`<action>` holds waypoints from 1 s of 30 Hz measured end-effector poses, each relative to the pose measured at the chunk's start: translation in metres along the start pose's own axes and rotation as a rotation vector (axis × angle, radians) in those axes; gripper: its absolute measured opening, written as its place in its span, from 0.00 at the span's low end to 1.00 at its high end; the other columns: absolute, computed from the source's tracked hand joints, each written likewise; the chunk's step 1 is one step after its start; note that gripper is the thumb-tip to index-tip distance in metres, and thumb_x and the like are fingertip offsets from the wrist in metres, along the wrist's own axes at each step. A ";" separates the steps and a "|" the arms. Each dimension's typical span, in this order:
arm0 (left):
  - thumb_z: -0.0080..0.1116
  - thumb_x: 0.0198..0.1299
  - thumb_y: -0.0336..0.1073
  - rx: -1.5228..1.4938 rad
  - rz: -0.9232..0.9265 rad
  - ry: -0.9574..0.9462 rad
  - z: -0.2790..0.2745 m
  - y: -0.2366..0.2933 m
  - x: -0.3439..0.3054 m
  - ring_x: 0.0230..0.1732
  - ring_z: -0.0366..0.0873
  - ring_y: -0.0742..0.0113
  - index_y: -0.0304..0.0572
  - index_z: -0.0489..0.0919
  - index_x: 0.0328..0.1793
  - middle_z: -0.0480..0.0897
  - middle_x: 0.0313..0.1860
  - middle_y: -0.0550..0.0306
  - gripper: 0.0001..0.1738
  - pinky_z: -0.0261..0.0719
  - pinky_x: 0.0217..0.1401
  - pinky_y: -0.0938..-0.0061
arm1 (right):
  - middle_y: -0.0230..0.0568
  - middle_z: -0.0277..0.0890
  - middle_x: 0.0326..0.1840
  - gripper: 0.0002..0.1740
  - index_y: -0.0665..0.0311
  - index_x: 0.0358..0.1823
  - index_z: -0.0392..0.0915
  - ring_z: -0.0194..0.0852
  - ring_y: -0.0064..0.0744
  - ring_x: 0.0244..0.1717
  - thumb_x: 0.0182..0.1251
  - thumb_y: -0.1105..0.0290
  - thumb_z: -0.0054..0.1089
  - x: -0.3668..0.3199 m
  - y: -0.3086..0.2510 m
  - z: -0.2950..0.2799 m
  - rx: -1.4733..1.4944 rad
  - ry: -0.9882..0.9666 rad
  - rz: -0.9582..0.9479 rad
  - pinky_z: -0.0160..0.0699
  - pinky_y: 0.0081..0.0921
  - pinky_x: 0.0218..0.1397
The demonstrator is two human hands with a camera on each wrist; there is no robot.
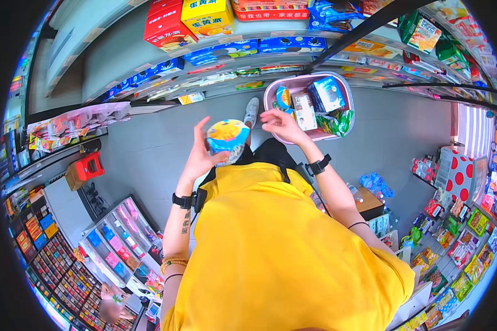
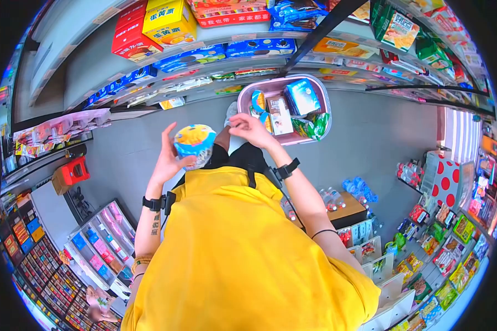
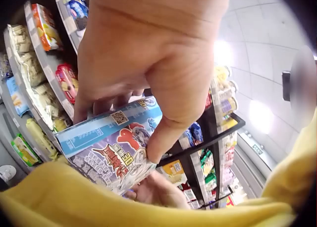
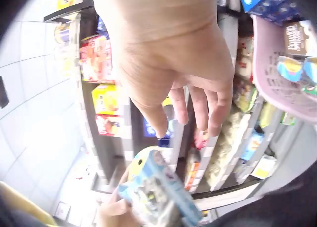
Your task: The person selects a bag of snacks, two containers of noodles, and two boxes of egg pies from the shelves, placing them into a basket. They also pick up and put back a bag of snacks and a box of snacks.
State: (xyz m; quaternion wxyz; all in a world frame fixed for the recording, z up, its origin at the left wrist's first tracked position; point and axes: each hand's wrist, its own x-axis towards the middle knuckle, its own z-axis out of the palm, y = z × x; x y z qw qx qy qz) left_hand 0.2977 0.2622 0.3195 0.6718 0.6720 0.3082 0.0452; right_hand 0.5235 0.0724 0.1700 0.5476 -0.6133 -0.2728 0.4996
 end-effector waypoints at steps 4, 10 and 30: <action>0.77 0.48 0.22 0.134 -0.015 -0.255 0.017 0.012 0.018 0.65 0.77 0.58 0.45 0.58 0.79 0.78 0.63 0.47 0.53 0.73 0.71 0.62 | 0.37 0.82 0.55 0.22 0.66 0.62 0.79 0.78 0.22 0.45 0.68 0.69 0.69 -0.015 -0.083 0.025 -0.065 -0.161 -0.154 0.78 0.23 0.49; 0.76 0.54 0.33 0.401 0.150 -0.199 0.032 0.015 0.034 0.69 0.77 0.51 0.42 0.66 0.75 0.78 0.67 0.47 0.43 0.73 0.72 0.59 | 0.45 0.82 0.36 0.13 0.68 0.46 0.81 0.80 0.31 0.38 0.65 0.68 0.68 -0.023 -0.069 -0.007 -0.359 0.112 -0.132 0.77 0.31 0.44; 0.68 0.59 0.52 0.537 -0.784 0.300 -0.122 -0.338 -0.151 0.53 0.85 0.49 0.37 0.78 0.61 0.87 0.49 0.45 0.31 0.81 0.59 0.61 | 0.54 0.87 0.42 0.23 0.67 0.52 0.82 0.88 0.50 0.45 0.57 0.64 0.74 0.033 0.167 -0.069 -0.697 0.577 0.285 0.83 0.40 0.52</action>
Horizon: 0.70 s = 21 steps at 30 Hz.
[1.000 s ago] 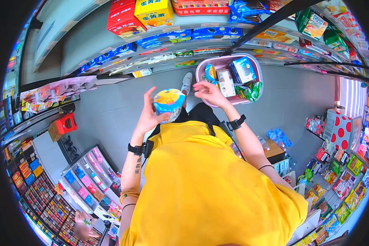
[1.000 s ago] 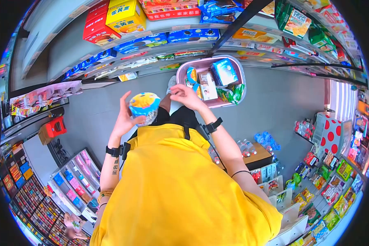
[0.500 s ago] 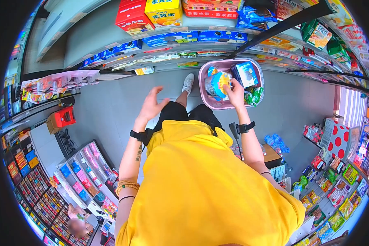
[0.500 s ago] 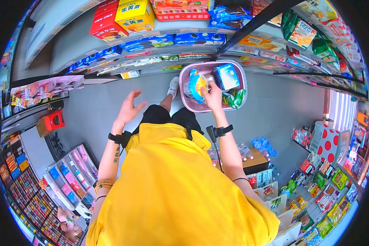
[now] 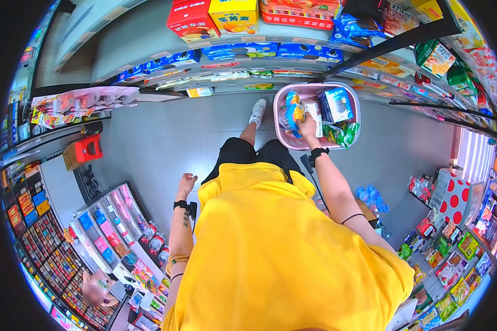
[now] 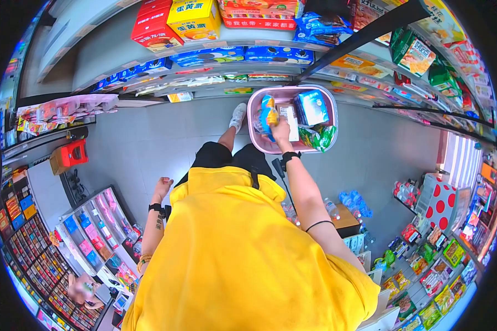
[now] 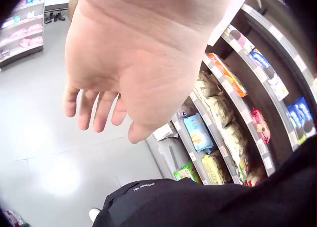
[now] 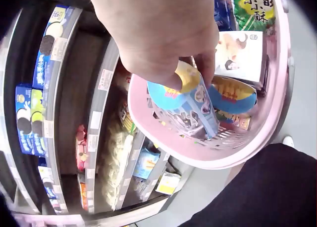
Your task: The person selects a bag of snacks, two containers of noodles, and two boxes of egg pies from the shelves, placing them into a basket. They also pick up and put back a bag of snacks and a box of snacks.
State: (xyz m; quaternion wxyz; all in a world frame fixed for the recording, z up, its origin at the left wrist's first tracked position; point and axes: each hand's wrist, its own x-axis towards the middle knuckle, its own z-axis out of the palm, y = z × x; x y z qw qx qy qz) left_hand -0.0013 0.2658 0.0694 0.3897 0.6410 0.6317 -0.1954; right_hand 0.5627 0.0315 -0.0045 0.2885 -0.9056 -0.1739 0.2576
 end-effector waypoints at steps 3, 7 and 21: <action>0.69 0.59 0.53 -0.076 -0.062 -0.029 0.019 -0.029 0.007 0.53 0.85 0.50 0.38 0.78 0.61 0.87 0.50 0.45 0.32 0.81 0.59 0.61 | 0.58 0.87 0.44 0.23 0.67 0.55 0.82 0.88 0.53 0.47 0.56 0.69 0.67 0.010 0.016 0.004 0.052 -0.101 -0.023 0.85 0.42 0.54; 0.67 0.60 0.54 -0.108 -0.043 -0.069 0.030 -0.022 0.004 0.54 0.84 0.50 0.39 0.77 0.63 0.85 0.52 0.44 0.33 0.80 0.61 0.62 | 0.58 0.87 0.41 0.23 0.67 0.55 0.82 0.89 0.54 0.45 0.54 0.72 0.63 0.007 0.004 0.002 -0.070 -0.091 -0.043 0.85 0.43 0.53; 0.66 0.63 0.50 -0.039 0.216 0.055 0.006 0.076 -0.015 0.54 0.85 0.51 0.38 0.79 0.61 0.87 0.50 0.46 0.28 0.81 0.60 0.62 | 0.66 0.84 0.41 0.11 0.71 0.40 0.85 0.85 0.63 0.47 0.59 0.76 0.58 0.016 0.009 0.016 -0.158 -0.068 -0.191 0.82 0.52 0.55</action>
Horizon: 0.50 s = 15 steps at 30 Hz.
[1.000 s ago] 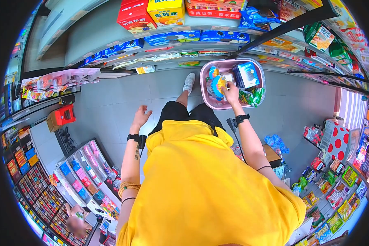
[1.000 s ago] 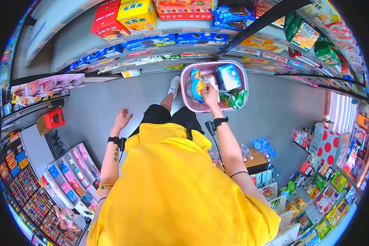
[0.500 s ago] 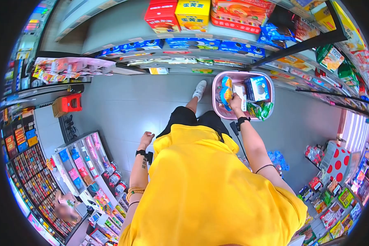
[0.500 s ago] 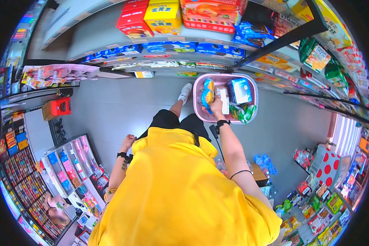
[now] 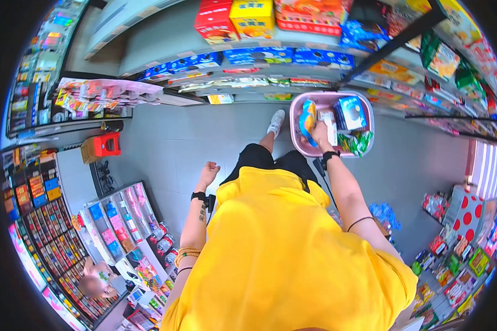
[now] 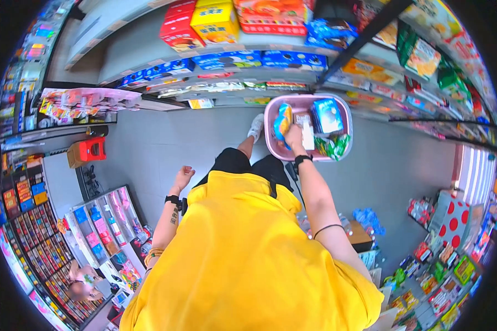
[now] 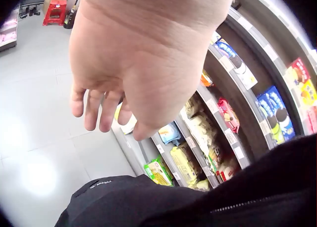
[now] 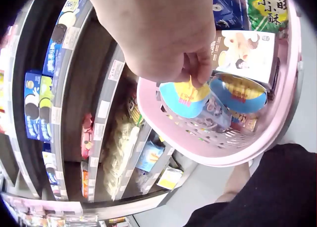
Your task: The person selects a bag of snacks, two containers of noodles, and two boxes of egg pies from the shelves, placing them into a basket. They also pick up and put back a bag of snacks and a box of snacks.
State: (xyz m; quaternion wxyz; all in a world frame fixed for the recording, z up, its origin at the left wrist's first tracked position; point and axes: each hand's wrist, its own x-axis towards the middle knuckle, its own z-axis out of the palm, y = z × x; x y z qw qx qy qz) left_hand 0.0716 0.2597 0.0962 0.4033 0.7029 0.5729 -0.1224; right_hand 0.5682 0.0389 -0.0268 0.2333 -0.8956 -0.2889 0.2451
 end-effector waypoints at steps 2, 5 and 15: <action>0.66 0.63 0.50 -0.005 0.021 -0.016 0.004 -0.003 -0.001 0.53 0.86 0.51 0.38 0.79 0.61 0.88 0.50 0.46 0.28 0.81 0.60 0.62 | 0.66 0.84 0.41 0.11 0.71 0.40 0.85 0.85 0.63 0.48 0.60 0.76 0.58 -0.009 -0.024 -0.028 -0.002 0.045 0.036 0.83 0.51 0.55; 0.66 0.64 0.50 0.029 0.044 -0.038 0.002 -0.003 -0.006 0.53 0.86 0.51 0.38 0.79 0.62 0.88 0.50 0.46 0.28 0.81 0.60 0.62 | 0.66 0.83 0.45 0.12 0.71 0.42 0.85 0.85 0.62 0.50 0.60 0.76 0.58 -0.017 -0.035 -0.022 -0.048 0.017 0.111 0.83 0.50 0.56; 0.67 0.64 0.43 0.062 0.323 0.014 -0.042 0.088 0.001 0.56 0.84 0.50 0.37 0.77 0.63 0.84 0.57 0.44 0.26 0.81 0.60 0.61 | 0.64 0.84 0.44 0.24 0.71 0.57 0.80 0.84 0.60 0.49 0.60 0.68 0.64 -0.076 0.022 -0.022 0.243 0.222 0.173 0.82 0.48 0.55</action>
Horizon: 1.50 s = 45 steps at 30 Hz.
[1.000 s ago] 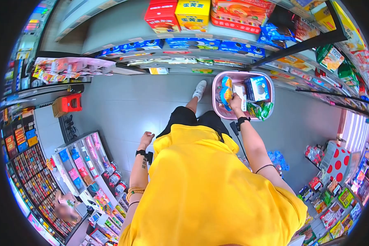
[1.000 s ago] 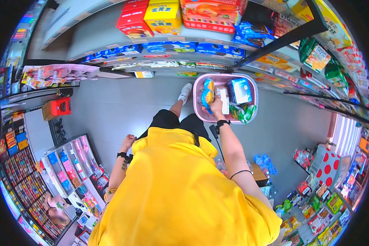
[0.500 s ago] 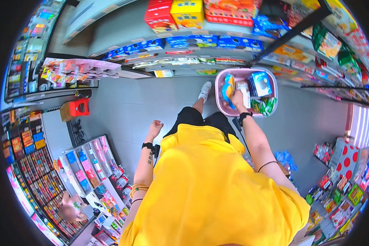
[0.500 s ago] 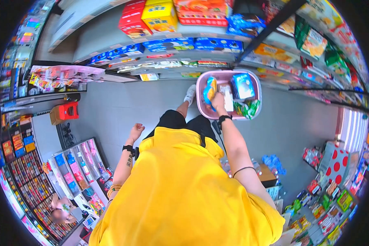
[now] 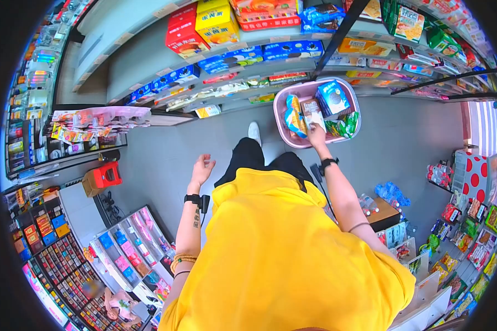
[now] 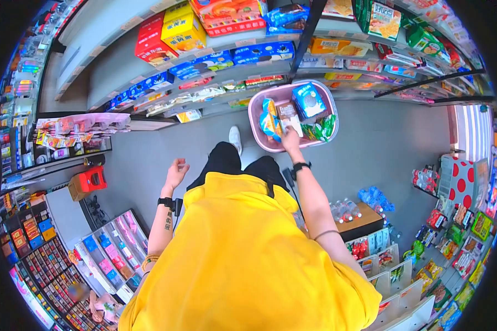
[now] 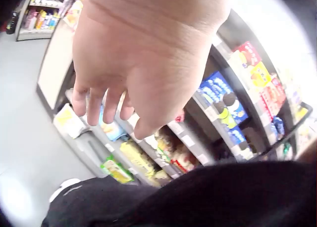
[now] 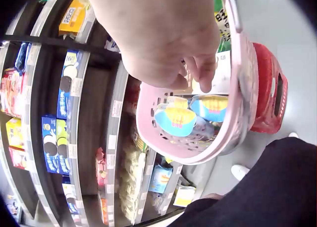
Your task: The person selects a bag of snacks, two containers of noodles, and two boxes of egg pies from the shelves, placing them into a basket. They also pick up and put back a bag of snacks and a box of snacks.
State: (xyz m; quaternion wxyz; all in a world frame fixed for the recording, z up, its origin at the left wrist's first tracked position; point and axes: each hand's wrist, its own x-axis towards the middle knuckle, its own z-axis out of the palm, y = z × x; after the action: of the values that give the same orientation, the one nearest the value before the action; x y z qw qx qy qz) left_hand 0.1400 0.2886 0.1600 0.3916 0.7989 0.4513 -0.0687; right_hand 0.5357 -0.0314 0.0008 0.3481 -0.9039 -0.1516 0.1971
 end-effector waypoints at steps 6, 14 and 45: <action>0.69 0.60 0.34 -0.012 0.494 0.274 -0.096 0.145 0.061 0.70 0.71 0.45 0.37 0.72 0.65 0.73 0.66 0.40 0.28 0.71 0.72 0.57 | 0.53 0.86 0.39 0.15 0.67 0.50 0.83 0.88 0.43 0.38 0.67 0.66 0.61 -0.087 0.047 -0.036 0.060 0.137 0.049 0.85 0.38 0.44; 0.78 0.53 0.38 -0.007 0.847 0.547 -0.213 0.267 0.123 0.79 0.59 0.43 0.46 0.63 0.77 0.58 0.78 0.41 0.47 0.71 0.73 0.52 | 0.40 0.86 0.35 0.13 0.69 0.50 0.82 0.85 0.32 0.28 0.64 0.75 0.60 -0.184 0.076 0.001 0.356 0.076 0.565 0.83 0.24 0.29; 0.87 0.40 0.31 -0.476 0.904 0.156 -0.251 0.288 0.202 0.66 0.77 0.57 0.43 0.61 0.77 0.75 0.68 0.45 0.58 0.79 0.69 0.63 | 0.39 0.83 0.31 0.06 0.66 0.46 0.80 0.83 0.30 0.25 0.71 0.73 0.59 -0.242 0.048 0.042 0.791 0.239 0.792 0.80 0.23 0.25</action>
State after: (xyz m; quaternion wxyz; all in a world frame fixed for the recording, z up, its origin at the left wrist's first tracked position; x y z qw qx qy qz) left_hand 0.4199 0.5130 0.4003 0.5183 0.8056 0.0919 0.2718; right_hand 0.3110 -0.1414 0.0001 0.5741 -0.7088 0.3245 0.2506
